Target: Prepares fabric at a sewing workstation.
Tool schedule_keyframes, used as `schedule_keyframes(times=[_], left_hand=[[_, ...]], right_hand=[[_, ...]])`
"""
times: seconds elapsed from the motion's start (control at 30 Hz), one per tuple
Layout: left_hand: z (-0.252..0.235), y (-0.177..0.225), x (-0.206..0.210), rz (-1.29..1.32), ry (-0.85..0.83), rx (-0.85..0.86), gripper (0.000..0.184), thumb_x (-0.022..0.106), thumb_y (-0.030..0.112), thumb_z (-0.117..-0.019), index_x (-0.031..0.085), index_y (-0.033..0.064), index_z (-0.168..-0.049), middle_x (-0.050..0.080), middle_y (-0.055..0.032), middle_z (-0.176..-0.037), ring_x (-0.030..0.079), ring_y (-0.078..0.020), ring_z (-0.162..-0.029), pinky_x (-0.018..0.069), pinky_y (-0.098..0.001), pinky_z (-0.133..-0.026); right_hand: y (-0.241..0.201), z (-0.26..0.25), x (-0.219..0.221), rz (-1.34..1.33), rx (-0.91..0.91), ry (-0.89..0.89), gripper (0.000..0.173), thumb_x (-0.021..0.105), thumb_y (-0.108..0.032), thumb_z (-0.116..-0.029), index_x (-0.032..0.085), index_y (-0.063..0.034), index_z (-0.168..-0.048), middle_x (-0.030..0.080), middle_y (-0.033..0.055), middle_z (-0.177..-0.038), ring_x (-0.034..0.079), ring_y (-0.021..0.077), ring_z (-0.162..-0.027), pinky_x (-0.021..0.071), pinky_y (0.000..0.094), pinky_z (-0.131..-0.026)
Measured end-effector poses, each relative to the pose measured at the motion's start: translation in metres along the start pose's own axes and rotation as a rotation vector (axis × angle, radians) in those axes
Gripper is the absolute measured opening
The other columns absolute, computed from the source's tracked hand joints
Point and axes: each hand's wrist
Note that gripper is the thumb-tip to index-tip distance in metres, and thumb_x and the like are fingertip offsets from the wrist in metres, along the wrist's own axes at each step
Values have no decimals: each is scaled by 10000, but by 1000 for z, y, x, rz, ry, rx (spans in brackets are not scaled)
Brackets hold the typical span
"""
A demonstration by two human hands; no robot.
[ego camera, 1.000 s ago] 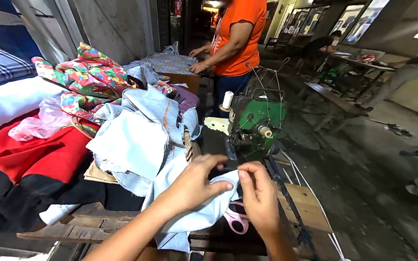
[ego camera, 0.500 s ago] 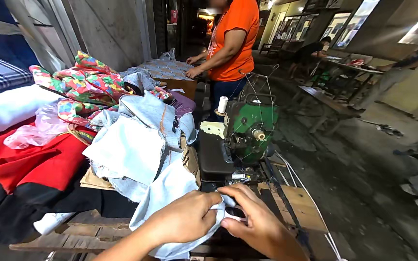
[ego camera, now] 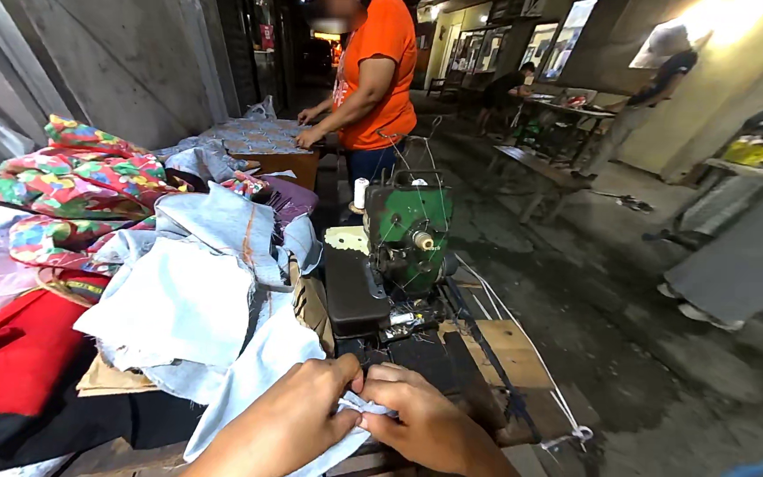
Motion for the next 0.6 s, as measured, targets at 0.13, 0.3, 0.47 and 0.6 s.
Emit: schedule_keyframes(times=[0.13, 0.3, 0.47, 0.6], left_hand=[[1, -1, 2, -76, -2, 35, 192, 766, 227, -882, 694, 50, -880, 668, -99, -721, 666, -257, -644, 536, -449, -590], [2, -2, 3, -111, 2, 72, 166, 742, 200, -889, 702, 52, -824, 669, -99, -715, 661, -256, -630, 531, -453, -580], [1, 0, 8, -123, -25, 58, 123, 715, 152, -887, 708, 46, -824, 687, -112, -752, 688, -282, -688, 543, -480, -604], [0, 0, 6, -107, -70, 51, 132, 704, 155, -898, 693, 46, -823, 670, -114, -731, 674, -291, -671, 522, -494, -588]], right_hand=[[1, 2, 4, -5, -5, -8, 191, 617, -86, -957, 715, 66, -898, 667, 185, -868, 658, 272, -866, 522, 403, -812], [-1, 5, 1, -38, 27, -4, 175, 598, -75, -964, 704, 65, -958, 680, 184, -901, 660, 240, -866, 521, 361, -808], [2, 6, 6, -28, -2, 22, 165, 624, -82, -952, 672, 65, -895, 651, 181, -851, 646, 234, -819, 520, 347, -758], [5, 7, 8, 10, -40, 63, 138, 614, -34, -924, 691, 55, -854, 651, 159, -799, 649, 216, -784, 521, 321, -730]])
Point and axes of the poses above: each hand's wrist, its own z-axis away from the middle knuckle, its own x-axis out of the palm, y = z × x
